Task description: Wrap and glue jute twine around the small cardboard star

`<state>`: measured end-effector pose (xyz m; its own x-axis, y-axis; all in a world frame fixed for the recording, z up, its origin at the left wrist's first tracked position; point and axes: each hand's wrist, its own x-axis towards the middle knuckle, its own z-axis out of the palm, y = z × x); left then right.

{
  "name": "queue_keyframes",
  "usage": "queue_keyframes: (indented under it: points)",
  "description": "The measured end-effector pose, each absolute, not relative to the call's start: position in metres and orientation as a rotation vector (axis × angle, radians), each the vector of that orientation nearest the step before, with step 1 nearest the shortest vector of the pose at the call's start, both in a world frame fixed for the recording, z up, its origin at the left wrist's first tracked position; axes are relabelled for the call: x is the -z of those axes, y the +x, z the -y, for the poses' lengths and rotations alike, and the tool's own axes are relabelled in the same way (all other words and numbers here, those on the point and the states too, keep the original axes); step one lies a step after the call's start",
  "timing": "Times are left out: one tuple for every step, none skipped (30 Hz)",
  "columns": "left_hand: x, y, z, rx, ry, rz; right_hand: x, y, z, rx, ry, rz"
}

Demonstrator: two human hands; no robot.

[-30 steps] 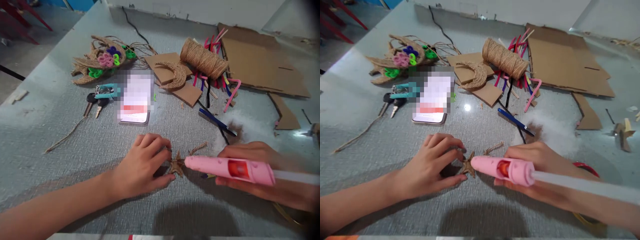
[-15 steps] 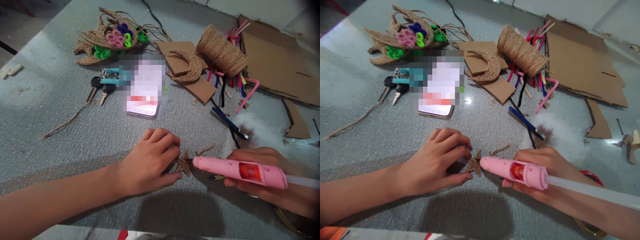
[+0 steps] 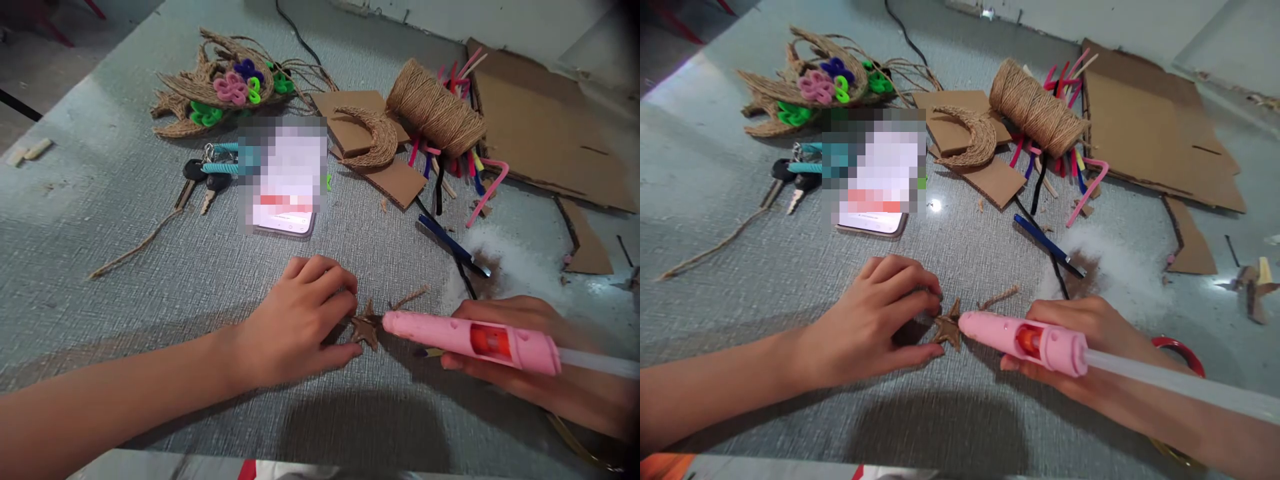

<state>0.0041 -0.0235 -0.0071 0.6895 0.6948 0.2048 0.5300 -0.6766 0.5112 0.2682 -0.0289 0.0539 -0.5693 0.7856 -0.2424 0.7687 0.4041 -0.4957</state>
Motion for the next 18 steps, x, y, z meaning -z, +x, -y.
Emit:
queue_keyframes:
  points:
    - [0.0074,0.0042,0.0234,-0.542,2.484,-0.952,-0.0540,0.2684,0.0290,-0.930,-1.407,2.618]
    - [0.0078,0.0042,0.0232,-0.542,2.483,-0.951,-0.0540,0.2685,0.0289,-0.951,-1.369,2.629]
    - [0.0082,0.0042,0.0230,-0.545,2.482,-0.949,-0.0539,0.2685,0.0289,-0.951,-1.345,2.636]
    - [0.0085,0.0042,0.0229,-0.548,2.481,-0.949,-0.0537,0.2683,0.0287,-0.929,-1.336,2.638]
    - [0.0088,0.0041,0.0229,-0.551,2.482,-0.949,-0.0536,0.2679,0.0284,-0.907,-1.332,2.640]
    - [0.0089,0.0040,0.0230,-0.554,2.483,-0.950,-0.0535,0.2675,0.0279,-0.878,-1.331,2.645]
    - [0.0088,0.0040,0.0231,-0.556,2.485,-0.953,-0.0535,0.2669,0.0274,-0.850,-1.333,2.649]
    - [0.0085,0.0039,0.0233,-0.553,2.486,-0.956,-0.0537,0.2664,0.0269,-0.832,-1.335,2.653]
    - [0.0080,0.0039,0.0235,-0.551,2.486,-0.958,-0.0540,0.2658,0.0264,-0.813,-1.348,2.658]
    - [0.0075,0.0040,0.0237,-0.547,2.485,-0.958,-0.0544,0.2653,0.0259,-0.803,-1.358,2.667]
    - [0.0069,0.0041,0.0237,-0.543,2.484,-0.956,-0.0550,0.2648,0.0256,-0.797,-1.370,2.678]
    - [0.0063,0.0042,0.0237,-0.541,2.482,-0.956,-0.0555,0.2643,0.0254,-0.792,-1.373,2.689]
    - [0.0059,0.0043,0.0237,-0.537,2.480,-0.955,-0.0561,0.2639,0.0253,-0.786,-1.373,2.694]
    - [0.0057,0.0044,0.0235,-0.535,2.478,-0.956,-0.0567,0.2635,0.0254,-0.778,-1.363,2.697]
    - [0.0057,0.0044,0.0233,-0.536,2.476,-0.957,-0.0572,0.2632,0.0257,-0.770,-1.342,2.691]
    - [0.0057,0.0044,0.0231,-0.537,2.475,-0.957,-0.0576,0.2631,0.0261,-0.773,-1.326,2.685]
    - [0.0059,0.0044,0.0230,-0.539,2.475,-0.957,-0.0580,0.2632,0.0266,-0.768,-1.318,2.682]
    - [0.0062,0.0043,0.0229,-0.540,2.475,-0.955,-0.0583,0.2633,0.0272,-0.764,-1.312,2.686]
